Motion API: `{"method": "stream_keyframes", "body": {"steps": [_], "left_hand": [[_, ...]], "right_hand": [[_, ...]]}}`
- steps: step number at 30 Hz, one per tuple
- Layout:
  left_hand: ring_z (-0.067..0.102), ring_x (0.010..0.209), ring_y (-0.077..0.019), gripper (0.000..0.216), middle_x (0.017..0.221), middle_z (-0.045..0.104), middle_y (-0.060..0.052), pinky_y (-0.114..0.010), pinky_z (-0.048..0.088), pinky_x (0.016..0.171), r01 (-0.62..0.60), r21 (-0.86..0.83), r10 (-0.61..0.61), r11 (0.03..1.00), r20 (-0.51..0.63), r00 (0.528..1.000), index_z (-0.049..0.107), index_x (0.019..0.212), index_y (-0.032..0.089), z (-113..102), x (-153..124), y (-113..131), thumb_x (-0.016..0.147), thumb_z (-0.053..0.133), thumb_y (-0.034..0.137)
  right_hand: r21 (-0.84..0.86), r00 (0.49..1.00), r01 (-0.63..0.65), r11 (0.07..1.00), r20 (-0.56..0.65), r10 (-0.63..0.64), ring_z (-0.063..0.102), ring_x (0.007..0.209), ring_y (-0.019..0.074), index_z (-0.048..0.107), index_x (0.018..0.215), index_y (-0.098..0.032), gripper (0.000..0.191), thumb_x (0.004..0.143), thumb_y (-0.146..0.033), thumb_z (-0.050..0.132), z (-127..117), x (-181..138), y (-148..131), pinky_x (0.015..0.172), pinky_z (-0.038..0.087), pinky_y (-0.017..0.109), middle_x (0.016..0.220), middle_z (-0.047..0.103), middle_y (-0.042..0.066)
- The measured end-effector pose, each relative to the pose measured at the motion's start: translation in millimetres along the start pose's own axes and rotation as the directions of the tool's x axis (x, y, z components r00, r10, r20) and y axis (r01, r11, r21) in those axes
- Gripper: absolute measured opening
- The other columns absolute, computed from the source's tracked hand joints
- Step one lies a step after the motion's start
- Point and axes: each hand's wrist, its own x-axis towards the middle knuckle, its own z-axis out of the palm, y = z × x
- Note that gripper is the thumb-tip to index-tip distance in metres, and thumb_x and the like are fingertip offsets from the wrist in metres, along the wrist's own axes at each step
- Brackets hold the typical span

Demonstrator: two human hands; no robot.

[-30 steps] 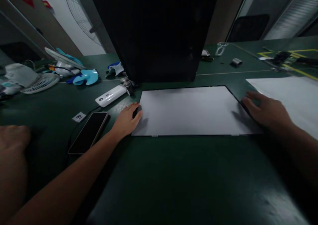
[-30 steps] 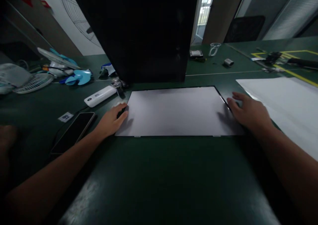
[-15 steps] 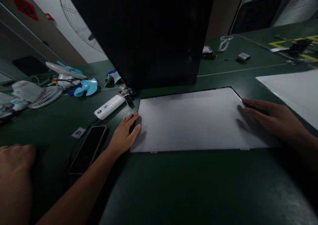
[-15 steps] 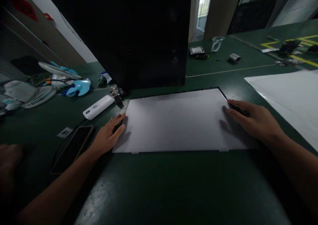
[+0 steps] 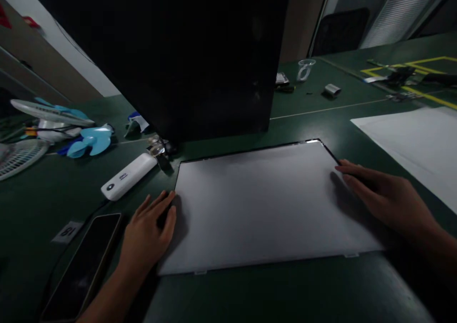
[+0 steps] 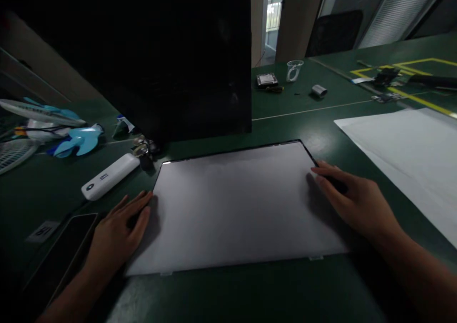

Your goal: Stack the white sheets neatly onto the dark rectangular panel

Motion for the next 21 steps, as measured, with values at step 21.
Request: {"method": "stream_keyframes", "body": {"steps": [21], "left_hand": [[0.068, 0.125, -0.0331, 0.034, 0.134, 0.071, -0.016, -0.053, 0.050, 0.113, 0.037, -0.050, -0.034, 0.998, 0.061, 0.998, 0.059, 0.123, 0.018, -15, -14, 20, 0.097, 0.047, 0.037]], "right_hand": [[0.021, 0.977, -0.140, 0.990, -0.159, 0.141, 0.071, 0.106, 0.0299, 0.078, 0.129, -0.029, 0.050, 0.092, -0.053, 0.056, -11, -7, -24, 0.102, 0.052, 0.046, 0.126, 0.075, 0.003]]}}
